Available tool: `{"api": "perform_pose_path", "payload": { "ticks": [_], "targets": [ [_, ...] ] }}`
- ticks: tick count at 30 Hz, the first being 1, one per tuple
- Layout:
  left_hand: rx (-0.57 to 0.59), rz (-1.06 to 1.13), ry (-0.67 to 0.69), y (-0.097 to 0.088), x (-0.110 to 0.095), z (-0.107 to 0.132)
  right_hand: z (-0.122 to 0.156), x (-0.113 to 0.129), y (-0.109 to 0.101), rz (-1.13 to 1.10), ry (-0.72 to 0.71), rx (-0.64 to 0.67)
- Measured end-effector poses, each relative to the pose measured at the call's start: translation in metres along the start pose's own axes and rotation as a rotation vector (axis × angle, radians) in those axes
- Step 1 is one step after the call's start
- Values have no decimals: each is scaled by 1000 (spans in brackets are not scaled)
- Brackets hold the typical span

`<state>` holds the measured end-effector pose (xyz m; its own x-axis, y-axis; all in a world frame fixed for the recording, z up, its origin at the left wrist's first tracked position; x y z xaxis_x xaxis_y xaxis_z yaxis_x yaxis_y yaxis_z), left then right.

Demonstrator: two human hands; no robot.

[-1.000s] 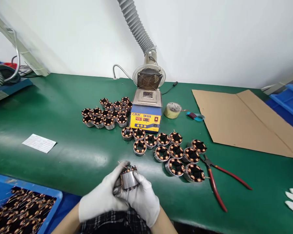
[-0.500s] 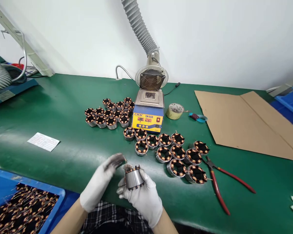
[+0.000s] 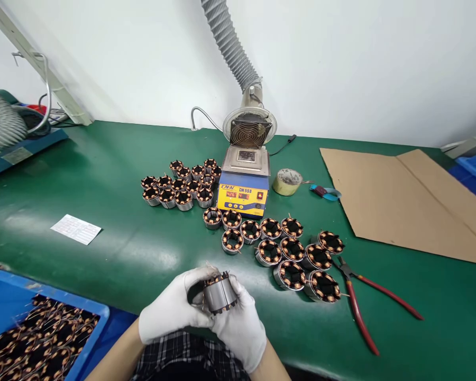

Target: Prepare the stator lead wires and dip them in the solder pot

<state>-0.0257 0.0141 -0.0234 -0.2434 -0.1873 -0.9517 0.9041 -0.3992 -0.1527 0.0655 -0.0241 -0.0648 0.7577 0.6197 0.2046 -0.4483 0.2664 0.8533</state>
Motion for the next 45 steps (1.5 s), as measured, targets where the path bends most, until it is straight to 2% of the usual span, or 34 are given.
{"api": "perform_pose_path", "payload": {
  "ticks": [1, 4, 7, 11, 13, 15, 16, 18, 19, 23, 24, 25, 27, 28, 29, 31, 33, 37, 39, 42, 45],
  "targets": [
    [-39, 127, -63, 0, 2, -1, 1, 0, 2, 3, -5, 10],
    [-268, 499, -232, 0, 13, -3, 3, -2, 6, 23, 5, 33],
    [-410, 718, -149, -2, 18, -9, 5, -3, 7, 26, 12, 13],
    [-600, 1039, -87, -15, 20, -8, 6, -6, 4, 85, 22, 19],
    [-535, 963, -113, -13, 14, -5, 6, -7, 4, 143, 11, 33],
    [-395, 718, -236, -3, 10, 0, 6, -7, 5, 191, -46, 28],
    [-368, 608, -288, 0, 10, 3, 6, -5, 5, 221, -93, 15],
    [-433, 483, -316, -3, 13, 8, 6, -1, 5, 329, -224, -23],
    [-493, 471, -281, -8, 15, 9, 7, 1, 4, 413, -301, -52],
    [-650, 591, -103, -39, 28, 10, 8, 3, -11, 769, -572, -289],
    [-624, 607, -75, -43, 30, 9, 8, 3, -15, 847, -629, -357],
    [-542, 597, -73, -42, 31, 7, 9, 2, -17, 930, -697, -411],
    [-284, 513, -103, -28, 29, 2, 10, 2, -14, 1120, -884, -453],
    [-193, 473, -123, -19, 27, 1, 11, 1, -9, 1220, -991, -448],
    [-168, 456, -142, -12, 25, -1, 11, 0, -4, 1315, -1087, -428],
    [-261, 488, -167, -8, 24, -6, 10, -3, 5, 1464, -1213, -378],
    [-364, 598, -201, -10, 25, -9, 8, -5, 9, 1533, -1257, -354],
    [-532, 776, -162, -35, 25, -7, 10, -3, 8, 1468, -1374, -422],
    [-536, 671, -186, -43, 24, -4, 10, -4, 8, 1481, -1386, -416],
    [-474, 467, -302, -41, 23, 0, 8, -5, 10, 1539, -1372, -359],
    [-519, 473, -347, -34, 21, 0, 9, -4, 12, 1566, -1409, -339]
  ]
}}
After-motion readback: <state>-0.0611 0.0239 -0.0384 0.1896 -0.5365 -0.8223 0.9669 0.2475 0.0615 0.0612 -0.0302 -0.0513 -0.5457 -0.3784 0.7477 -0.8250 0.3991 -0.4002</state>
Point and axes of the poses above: each hand's wrist, its own z-axis away from the middle knuckle, its own y-axis out of the palm, x = y × z, the point moved 5 cm from there along -z, towards the middle knuckle, and after that the axes turned 6 degrees about -x, right-handed, at the moved point
